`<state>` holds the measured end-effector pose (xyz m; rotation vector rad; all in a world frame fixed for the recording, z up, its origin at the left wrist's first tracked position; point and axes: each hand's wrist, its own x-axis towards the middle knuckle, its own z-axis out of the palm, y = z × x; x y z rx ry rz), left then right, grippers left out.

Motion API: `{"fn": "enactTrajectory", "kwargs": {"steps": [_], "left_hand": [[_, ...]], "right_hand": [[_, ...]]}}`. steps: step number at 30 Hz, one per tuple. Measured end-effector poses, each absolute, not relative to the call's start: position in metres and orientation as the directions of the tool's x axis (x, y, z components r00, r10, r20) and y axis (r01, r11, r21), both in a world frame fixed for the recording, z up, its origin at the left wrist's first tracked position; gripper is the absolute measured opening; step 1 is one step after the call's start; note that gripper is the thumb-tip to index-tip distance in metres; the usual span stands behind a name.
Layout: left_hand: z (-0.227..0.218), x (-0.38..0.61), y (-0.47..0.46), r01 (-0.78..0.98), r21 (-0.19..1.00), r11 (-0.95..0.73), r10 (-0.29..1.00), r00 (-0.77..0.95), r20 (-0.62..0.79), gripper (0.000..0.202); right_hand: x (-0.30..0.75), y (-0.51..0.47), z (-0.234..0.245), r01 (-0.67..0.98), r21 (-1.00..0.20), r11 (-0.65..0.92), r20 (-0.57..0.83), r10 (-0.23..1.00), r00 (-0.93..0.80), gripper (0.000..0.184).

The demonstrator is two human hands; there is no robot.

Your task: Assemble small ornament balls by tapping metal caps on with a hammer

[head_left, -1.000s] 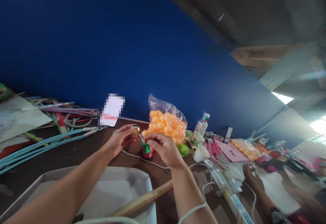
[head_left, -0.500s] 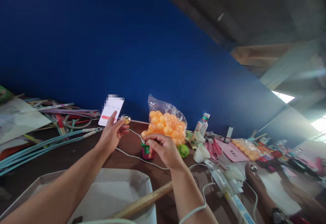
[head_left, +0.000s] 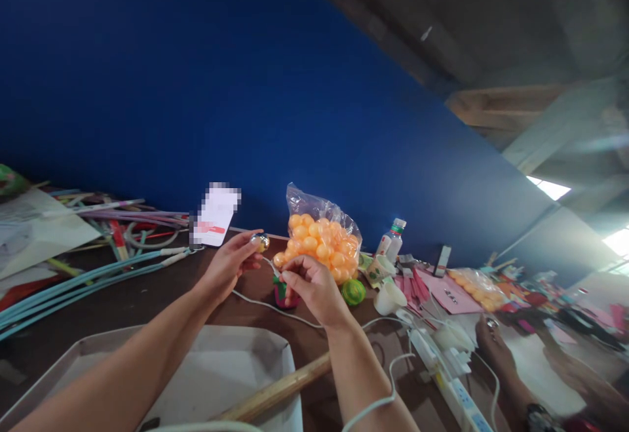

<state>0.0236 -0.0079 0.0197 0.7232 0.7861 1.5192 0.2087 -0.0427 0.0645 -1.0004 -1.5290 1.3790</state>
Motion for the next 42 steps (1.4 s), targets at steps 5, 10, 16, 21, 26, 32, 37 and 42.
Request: {"fn": "enactTrajectory", "kwargs": {"steps": [5,10,16,21,26,32,37,42], "left_hand": [[0.012,0.033,-0.013,-0.524,0.852,0.014,0.999,-0.024,-0.032,0.042],[0.010,0.033,-0.014,-0.503,0.864,0.029,0.999,-0.024,-0.048,0.042],[0.008,0.034,-0.013,-0.503,0.864,0.021,0.998,-0.039,-0.047,0.042],[0.004,0.033,-0.010,-0.503,0.864,0.030,0.999,-0.023,-0.049,0.041],[0.004,0.033,-0.011,-0.496,0.868,0.029,0.999,-0.023,-0.047,0.041],[0.003,0.033,-0.011,-0.491,0.871,0.030,0.999,-0.025,-0.048,0.041],[0.003,0.034,-0.010,-0.502,0.865,0.029,0.999,-0.021,-0.045,0.041],[0.005,0.033,-0.011,-0.519,0.853,0.054,0.998,-0.010,-0.070,0.039]], "right_hand": [[0.208,-0.043,0.066,0.036,-0.995,0.089,0.072,0.936,-0.344,0.026],[0.205,-0.044,0.067,0.037,-0.999,0.011,-0.002,0.944,-0.330,0.031],[0.205,-0.044,0.066,0.046,-0.999,0.013,-0.003,0.943,-0.332,0.031],[0.206,-0.047,0.066,0.002,-0.997,0.072,0.068,0.944,-0.323,0.027],[0.206,-0.048,0.068,0.017,-0.994,0.111,0.099,0.937,-0.335,0.025],[0.206,-0.048,0.068,0.022,-0.992,0.121,0.109,0.944,-0.313,0.028],[0.206,-0.044,0.064,-0.006,-0.993,0.114,0.111,0.946,-0.306,0.027],[0.204,-0.042,0.063,-0.045,-0.993,0.111,0.119,0.958,-0.259,0.027]]}}
